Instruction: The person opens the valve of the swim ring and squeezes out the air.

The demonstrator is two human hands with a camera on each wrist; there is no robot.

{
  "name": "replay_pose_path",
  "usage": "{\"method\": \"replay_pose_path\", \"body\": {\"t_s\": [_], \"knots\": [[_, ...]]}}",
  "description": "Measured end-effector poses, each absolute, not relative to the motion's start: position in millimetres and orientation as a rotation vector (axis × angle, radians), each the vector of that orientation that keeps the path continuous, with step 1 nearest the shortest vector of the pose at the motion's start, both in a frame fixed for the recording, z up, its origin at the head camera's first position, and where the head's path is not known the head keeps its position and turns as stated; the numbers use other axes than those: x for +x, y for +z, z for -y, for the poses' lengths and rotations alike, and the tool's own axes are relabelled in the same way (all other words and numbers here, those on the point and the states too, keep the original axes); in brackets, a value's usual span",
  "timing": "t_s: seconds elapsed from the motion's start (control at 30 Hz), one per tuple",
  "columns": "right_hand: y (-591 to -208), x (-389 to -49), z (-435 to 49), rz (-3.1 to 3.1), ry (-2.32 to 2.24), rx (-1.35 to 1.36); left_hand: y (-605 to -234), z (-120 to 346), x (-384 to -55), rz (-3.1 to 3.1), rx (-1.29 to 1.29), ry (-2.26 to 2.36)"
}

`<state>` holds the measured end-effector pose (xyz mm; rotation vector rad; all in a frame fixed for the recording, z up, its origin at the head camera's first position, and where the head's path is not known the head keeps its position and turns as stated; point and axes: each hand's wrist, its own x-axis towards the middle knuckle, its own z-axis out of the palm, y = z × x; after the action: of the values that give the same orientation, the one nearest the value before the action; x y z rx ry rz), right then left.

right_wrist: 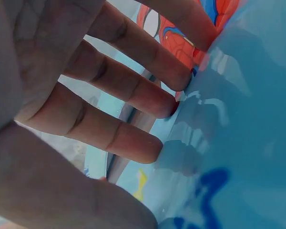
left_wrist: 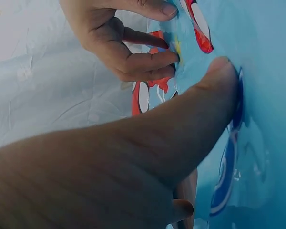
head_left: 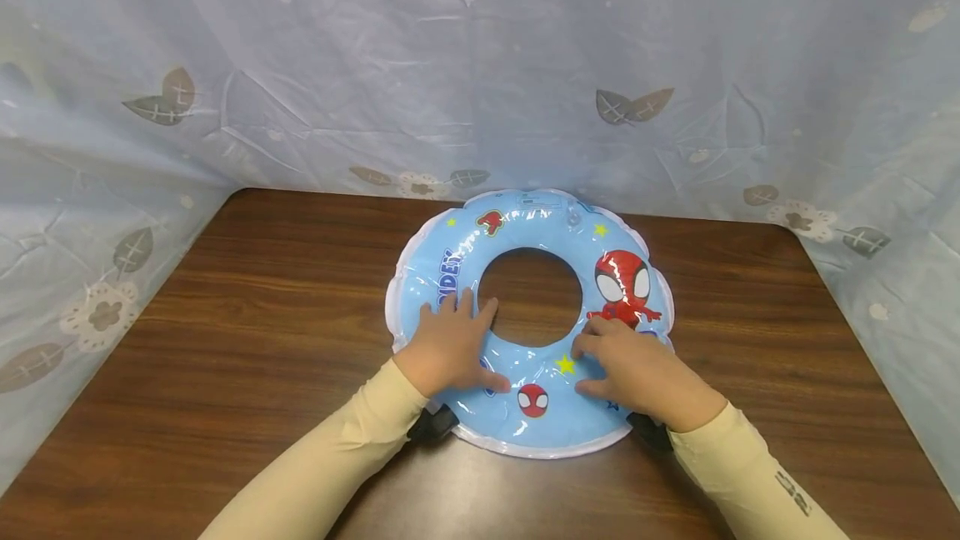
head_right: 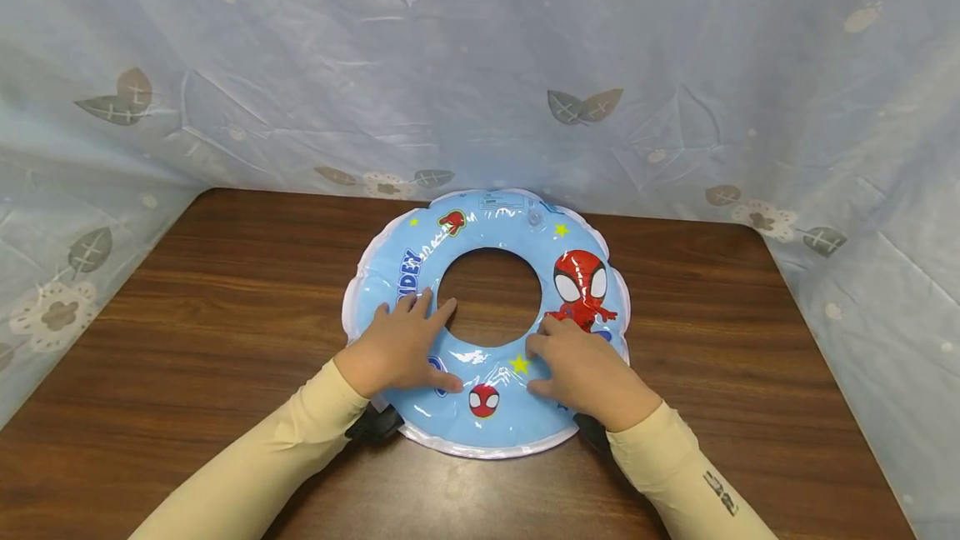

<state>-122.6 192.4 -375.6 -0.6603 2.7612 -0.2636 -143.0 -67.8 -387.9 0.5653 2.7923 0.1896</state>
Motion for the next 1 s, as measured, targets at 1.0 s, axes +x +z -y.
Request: {"method": "replay_pose_path", "body": {"t_s": [1.0], "knots": [[-381.7,-131.3,-213.1,-2.784,-0.29,-0.533,-383.3,64.9,-138.1,-2.698,0.531,0.121]]}}
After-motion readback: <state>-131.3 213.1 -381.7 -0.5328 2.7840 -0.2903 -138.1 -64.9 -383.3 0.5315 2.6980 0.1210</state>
